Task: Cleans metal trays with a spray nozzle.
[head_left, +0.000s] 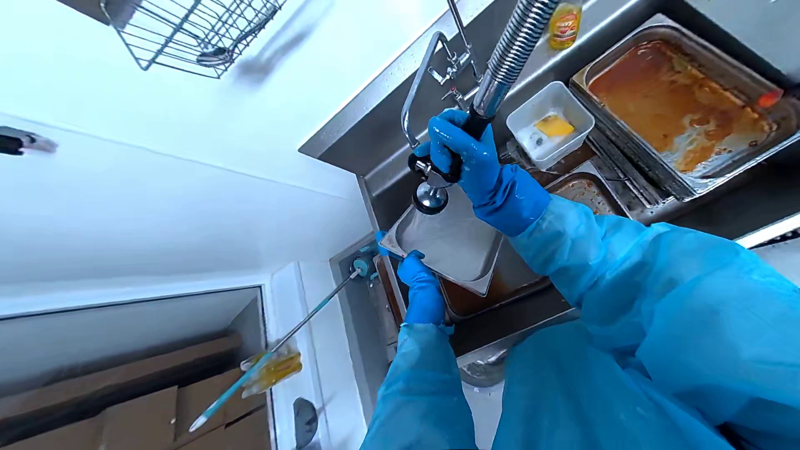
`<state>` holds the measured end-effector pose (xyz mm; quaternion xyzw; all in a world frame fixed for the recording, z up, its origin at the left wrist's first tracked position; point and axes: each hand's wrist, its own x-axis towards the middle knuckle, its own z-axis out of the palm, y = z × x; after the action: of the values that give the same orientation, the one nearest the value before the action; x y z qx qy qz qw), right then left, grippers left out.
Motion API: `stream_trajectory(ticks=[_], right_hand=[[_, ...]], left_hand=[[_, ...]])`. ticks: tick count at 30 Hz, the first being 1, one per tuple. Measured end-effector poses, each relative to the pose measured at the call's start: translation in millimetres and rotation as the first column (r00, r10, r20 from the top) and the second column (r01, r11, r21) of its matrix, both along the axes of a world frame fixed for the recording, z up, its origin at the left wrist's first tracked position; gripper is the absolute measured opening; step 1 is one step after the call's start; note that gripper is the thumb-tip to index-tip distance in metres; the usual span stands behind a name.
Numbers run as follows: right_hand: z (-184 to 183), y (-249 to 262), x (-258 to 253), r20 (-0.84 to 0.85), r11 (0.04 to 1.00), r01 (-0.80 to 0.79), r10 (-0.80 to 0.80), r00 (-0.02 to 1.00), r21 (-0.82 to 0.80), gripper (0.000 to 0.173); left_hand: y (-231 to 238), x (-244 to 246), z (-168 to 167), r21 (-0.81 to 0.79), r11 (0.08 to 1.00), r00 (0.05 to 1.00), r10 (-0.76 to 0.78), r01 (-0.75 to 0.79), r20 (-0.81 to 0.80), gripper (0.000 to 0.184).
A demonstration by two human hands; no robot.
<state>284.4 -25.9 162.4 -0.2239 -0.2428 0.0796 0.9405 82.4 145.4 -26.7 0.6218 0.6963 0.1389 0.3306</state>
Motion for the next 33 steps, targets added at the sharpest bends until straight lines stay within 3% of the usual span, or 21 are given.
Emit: stream_trajectory(ticks=[5,10,14,18,24,33], right_hand=[[-2.3,-20.0,12.6,0.047,0.991,0.006,0.001,0.999,-0.135,0.024],[-10.9,-6.4,-1.9,0.023,0.993,-0.028,0.031,0.999,-0.119,0.028],[-28.5,6.2,-27.7,-0.011,0.985,-0.105,0.105,0.994,-0.135,0.029],[-48.5,-1.0,-51.0,-0.033,0.954,-0.150,0.146,0.989,-0.259,0.028],[-60.7,-32.2,-73.4,-0.052,0.897,-0.179,0.173,0.984,-0.403,0.025],[-59.1,-62.8,-86.1,-0.026,0.882,-0.157,0.163,0.986,-0.444,0.027]], left_hand=[[6.7,-22.0,-39.4,-0.117,0.993,0.998,-0.021,0.028,0.061,0.039],[0.8,-43.0,-95.0,-0.230,0.969,0.949,0.150,-0.087,0.275,0.044],[-9.3,-45.9,-99.5,-0.221,0.972,0.978,0.122,-0.083,0.168,0.039],[-27.0,-38.6,-77.4,-0.146,0.982,0.981,0.140,-0.120,0.136,0.031],[-38.1,-26.2,-65.6,-0.102,0.978,0.976,0.194,-0.184,0.097,0.040],[-51.2,-26.3,-69.8,-0.101,0.969,0.957,0.239,-0.225,0.163,0.042]])
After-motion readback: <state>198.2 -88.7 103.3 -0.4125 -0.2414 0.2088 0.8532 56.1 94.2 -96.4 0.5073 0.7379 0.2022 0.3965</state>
